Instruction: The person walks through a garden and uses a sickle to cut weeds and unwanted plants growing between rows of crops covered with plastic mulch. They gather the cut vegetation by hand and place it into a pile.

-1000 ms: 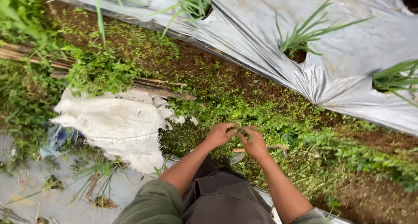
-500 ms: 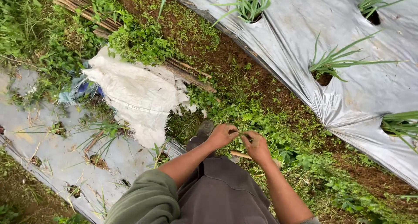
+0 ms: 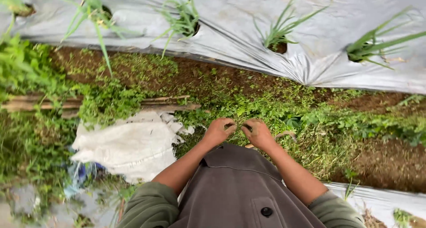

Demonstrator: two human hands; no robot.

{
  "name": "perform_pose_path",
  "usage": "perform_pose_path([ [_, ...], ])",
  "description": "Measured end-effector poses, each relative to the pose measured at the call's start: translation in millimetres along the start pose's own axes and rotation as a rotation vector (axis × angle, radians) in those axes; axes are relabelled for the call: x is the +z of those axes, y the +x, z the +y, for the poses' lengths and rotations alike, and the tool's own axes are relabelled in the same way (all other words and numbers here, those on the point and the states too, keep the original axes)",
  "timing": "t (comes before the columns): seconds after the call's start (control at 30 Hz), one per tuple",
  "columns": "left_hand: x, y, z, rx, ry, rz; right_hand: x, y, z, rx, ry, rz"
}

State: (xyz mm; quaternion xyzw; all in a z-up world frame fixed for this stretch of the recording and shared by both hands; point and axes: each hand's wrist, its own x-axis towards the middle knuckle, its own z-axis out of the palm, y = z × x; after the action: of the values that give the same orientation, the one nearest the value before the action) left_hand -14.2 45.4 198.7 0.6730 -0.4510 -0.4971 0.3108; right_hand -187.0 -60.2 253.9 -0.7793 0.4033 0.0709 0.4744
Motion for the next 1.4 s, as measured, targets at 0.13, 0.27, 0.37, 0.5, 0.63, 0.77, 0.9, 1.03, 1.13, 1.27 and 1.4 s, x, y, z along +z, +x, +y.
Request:
perform_pose_path([
  [0.13, -19, 11, 26, 0.112, 0.07, -0.104, 20, 13, 44, -0.117, 0.02, 0.203],
  [0.27, -24, 30, 47, 0.176, 0.139, -0.23, 14, -8, 38, -0.087, 0.082, 0.319],
  [0.37, -22, 39, 61, 0.24, 0.152, -0.309, 17, -18, 44, -0.048, 0.117, 0.404],
  [0.5, -17, 52, 58, 0.285, 0.164, -0.385, 19, -34, 46, 0.067, 0.223, 0.432],
  [0.63, -4, 70, 42, 0.244, 0.166, -0.438, 39, -33, 80, 0.202, 0.355, 0.448],
  [0.77, 16, 92, 7, 0.257, 0.219, -0.398, 100, -20, 184, 0.395, 0.373, 0.442],
  [0.9, 45, 130, -56, 0.235, 0.388, -0.377, 209, 13, 378, 0.667, 0.345, 0.39],
  [1.03, 85, 164, -116, 0.299, 0.435, -0.318, 287, 44, 519, 0.825, 0.251, 0.348],
  [1.13, 118, 184, -169, 0.268, 0.493, -0.304, 316, 81, 589, 0.898, 0.371, 0.364],
  [1.27, 159, 201, -229, 0.274, 0.433, -0.36, 380, 143, 683, 0.993, 0.211, 0.405],
  [1.4, 186, 211, -281, 0.339, 0.345, -0.365, 437, 186, 781, 1.237, 0.254, 0.598],
])
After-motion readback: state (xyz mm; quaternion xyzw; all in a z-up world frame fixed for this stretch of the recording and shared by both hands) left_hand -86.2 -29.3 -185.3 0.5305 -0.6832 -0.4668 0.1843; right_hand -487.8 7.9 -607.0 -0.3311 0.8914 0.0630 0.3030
